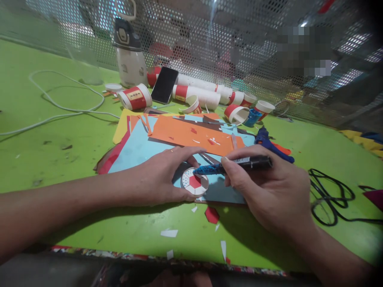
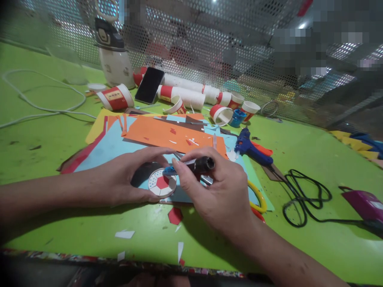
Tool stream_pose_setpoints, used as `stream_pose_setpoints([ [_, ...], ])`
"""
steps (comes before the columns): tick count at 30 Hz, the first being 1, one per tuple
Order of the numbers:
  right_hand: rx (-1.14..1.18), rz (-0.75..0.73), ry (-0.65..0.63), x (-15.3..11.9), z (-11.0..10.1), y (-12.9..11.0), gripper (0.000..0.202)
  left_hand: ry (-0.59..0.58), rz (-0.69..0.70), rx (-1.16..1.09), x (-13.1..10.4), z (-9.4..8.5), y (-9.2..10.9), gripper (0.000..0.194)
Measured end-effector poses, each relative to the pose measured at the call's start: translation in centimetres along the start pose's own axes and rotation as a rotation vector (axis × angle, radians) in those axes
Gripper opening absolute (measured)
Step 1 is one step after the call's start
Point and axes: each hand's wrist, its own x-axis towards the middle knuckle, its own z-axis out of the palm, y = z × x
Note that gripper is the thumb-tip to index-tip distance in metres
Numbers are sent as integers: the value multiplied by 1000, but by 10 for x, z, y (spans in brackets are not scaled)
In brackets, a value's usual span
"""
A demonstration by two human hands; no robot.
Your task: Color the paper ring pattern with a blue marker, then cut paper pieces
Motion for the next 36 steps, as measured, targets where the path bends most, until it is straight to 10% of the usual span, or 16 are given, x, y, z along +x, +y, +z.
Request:
stream_pose_setpoints([
  [25,-95,-129,-157,7,-5,-11,6,13,36,17,1,2,-2,77],
  [36,-23,100,187,0,-9,-9,9,-12,7,29,-1,0,0,78],
])
